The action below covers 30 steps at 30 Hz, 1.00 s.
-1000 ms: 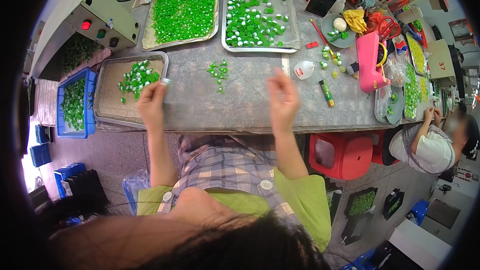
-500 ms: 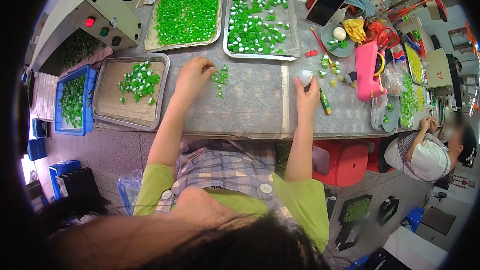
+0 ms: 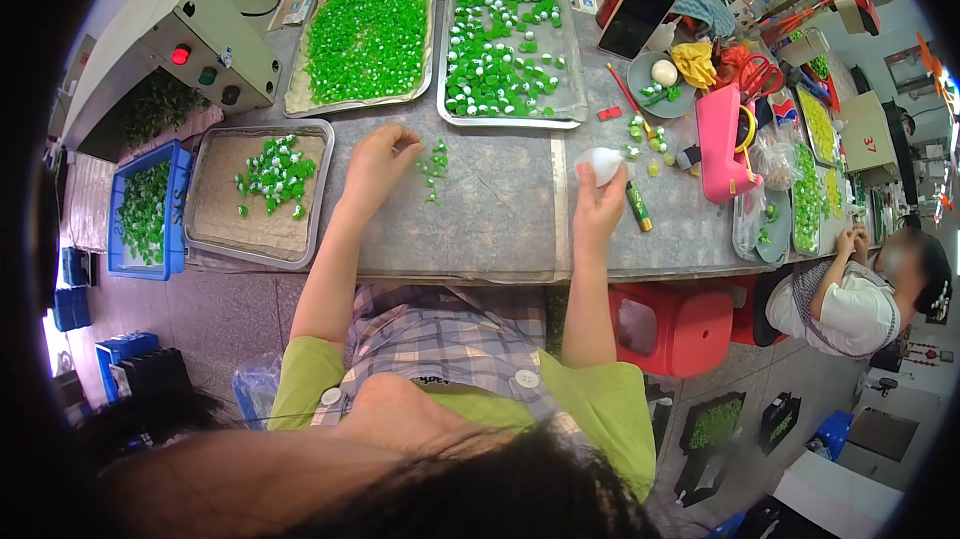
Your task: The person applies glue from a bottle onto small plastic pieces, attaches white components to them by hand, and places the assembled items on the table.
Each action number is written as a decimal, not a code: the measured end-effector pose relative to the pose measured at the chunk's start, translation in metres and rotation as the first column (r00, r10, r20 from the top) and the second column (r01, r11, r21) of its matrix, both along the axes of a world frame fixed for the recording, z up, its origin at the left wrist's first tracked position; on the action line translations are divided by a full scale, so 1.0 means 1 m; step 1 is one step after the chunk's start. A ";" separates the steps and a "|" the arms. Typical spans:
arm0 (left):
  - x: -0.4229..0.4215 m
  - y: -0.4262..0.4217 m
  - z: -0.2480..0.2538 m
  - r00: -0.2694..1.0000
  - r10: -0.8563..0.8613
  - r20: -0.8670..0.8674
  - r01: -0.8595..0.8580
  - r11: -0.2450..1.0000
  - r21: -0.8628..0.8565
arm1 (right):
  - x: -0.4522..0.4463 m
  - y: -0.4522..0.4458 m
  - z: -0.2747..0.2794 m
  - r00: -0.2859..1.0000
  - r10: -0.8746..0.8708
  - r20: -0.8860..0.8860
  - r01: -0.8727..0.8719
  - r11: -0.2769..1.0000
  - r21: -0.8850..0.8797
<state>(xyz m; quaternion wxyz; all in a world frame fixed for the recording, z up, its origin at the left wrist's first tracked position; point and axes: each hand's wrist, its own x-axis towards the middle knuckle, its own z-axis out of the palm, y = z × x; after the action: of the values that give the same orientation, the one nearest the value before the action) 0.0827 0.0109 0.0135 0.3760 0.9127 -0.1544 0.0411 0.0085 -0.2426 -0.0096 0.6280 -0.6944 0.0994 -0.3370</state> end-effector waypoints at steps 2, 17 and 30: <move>-0.010 0.001 0.014 0.953 0.023 -0.301 -0.120 0.944 -0.307 | -0.007 0.016 0.010 0.991 0.130 -0.045 -0.127 0.990 0.056; -0.075 -0.016 -0.007 0.982 0.102 -0.162 -0.182 0.754 -0.631 | -0.030 0.118 0.026 0.782 0.618 -0.079 -0.616 0.786 0.053; -0.075 -0.004 0.004 0.940 0.128 0.317 0.001 0.926 -0.378 | -0.050 0.120 0.044 0.646 0.763 -0.006 -0.648 0.553 0.523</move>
<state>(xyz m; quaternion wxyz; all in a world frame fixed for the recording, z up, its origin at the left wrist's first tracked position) 0.0073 0.0069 0.0178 0.5087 0.8088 -0.1757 0.2370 -0.0416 -0.1225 0.0340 0.8432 -0.5323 -0.0376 0.0650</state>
